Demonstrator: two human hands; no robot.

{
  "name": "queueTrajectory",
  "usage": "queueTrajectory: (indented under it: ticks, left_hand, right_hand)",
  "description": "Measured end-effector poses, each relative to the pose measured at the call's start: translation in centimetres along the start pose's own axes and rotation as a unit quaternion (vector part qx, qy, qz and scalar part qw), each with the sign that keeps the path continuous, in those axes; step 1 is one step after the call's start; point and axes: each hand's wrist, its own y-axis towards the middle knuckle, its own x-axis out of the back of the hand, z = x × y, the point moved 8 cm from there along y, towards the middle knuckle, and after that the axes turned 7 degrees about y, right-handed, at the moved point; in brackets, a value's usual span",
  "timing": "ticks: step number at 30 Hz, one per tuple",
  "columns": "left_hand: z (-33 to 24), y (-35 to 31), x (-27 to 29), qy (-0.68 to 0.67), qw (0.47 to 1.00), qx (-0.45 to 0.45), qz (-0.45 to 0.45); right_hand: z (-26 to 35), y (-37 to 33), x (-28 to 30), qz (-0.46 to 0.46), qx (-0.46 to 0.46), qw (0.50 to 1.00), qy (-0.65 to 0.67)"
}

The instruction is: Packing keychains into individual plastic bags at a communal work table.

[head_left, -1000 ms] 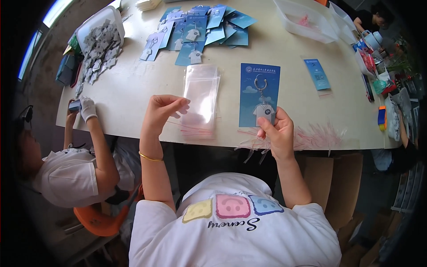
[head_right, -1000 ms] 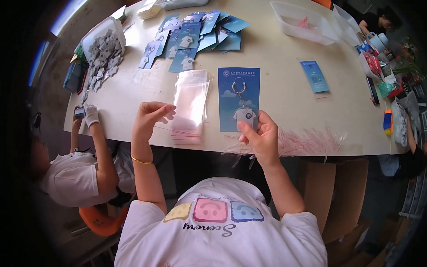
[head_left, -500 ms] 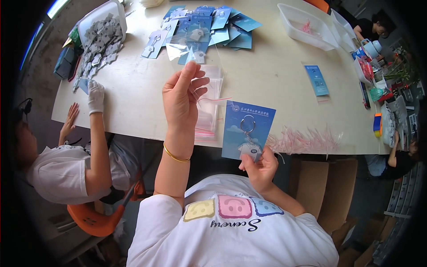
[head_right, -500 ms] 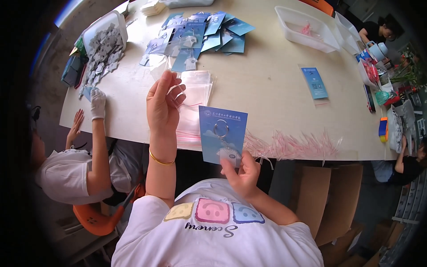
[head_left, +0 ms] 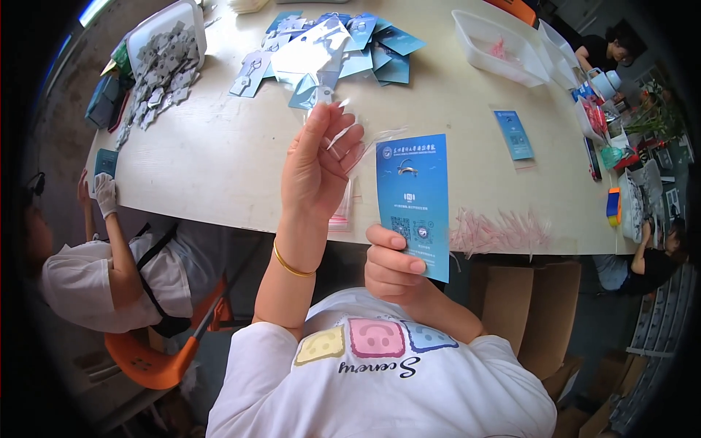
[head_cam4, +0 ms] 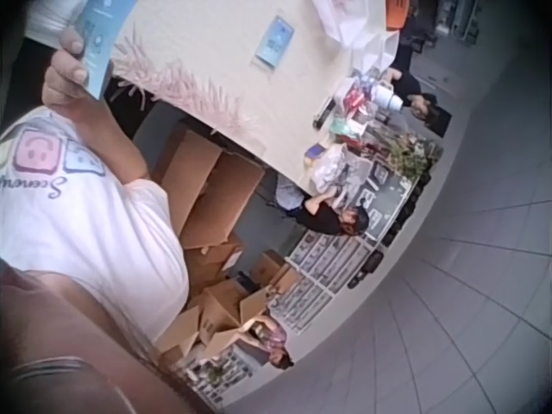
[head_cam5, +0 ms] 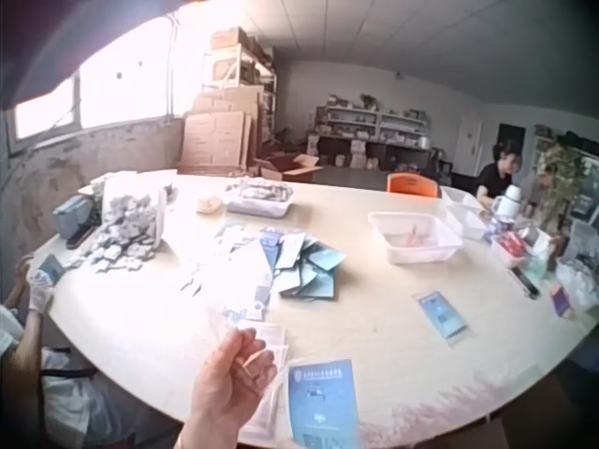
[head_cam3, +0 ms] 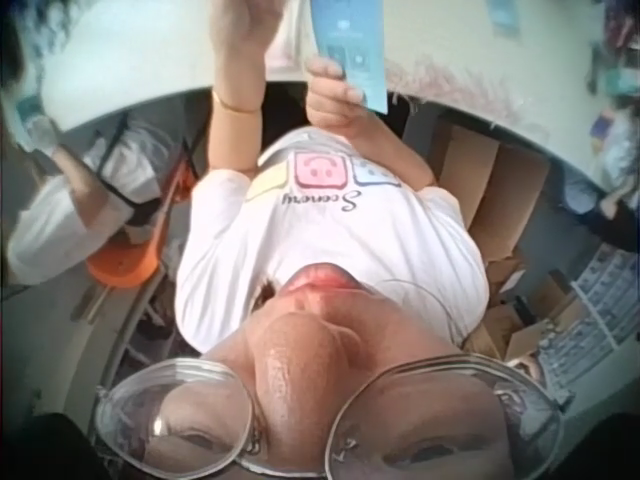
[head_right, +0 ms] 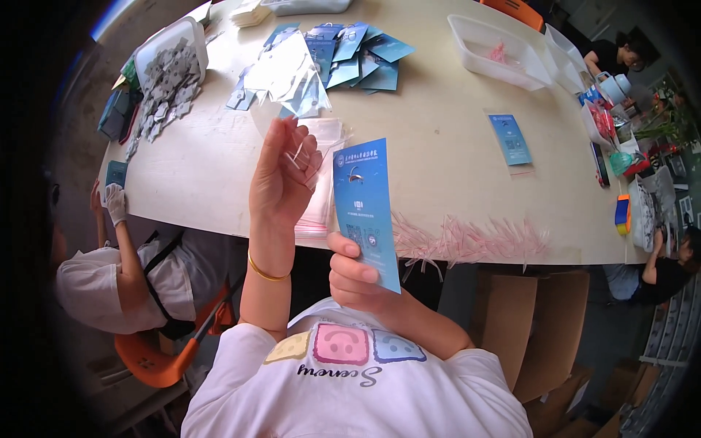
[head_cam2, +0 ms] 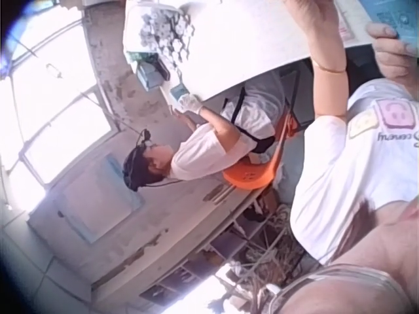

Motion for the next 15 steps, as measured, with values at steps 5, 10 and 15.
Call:
queueTrajectory:
  ticks: [5, 10, 15]
  left_hand:
    - [-0.4, 0.5, -0.4, -0.038, 0.999, 0.013, 0.033]
    - [-0.2, 0.3, -1.1, -0.033, 0.999, 0.015, 0.038]
    - [-1.5, 1.1, -0.8, -0.028, 0.999, -0.029, 0.024]
  right_hand:
    - [-1.3, 0.8, -0.3, 0.020, -0.039, 0.999, 0.011]
    - [-1.3, 0.8, 0.4, -0.048, -0.025, 0.998, 0.015]
    - [-2.9, 1.1, -1.2, 0.078, -0.132, 0.988, -0.013]
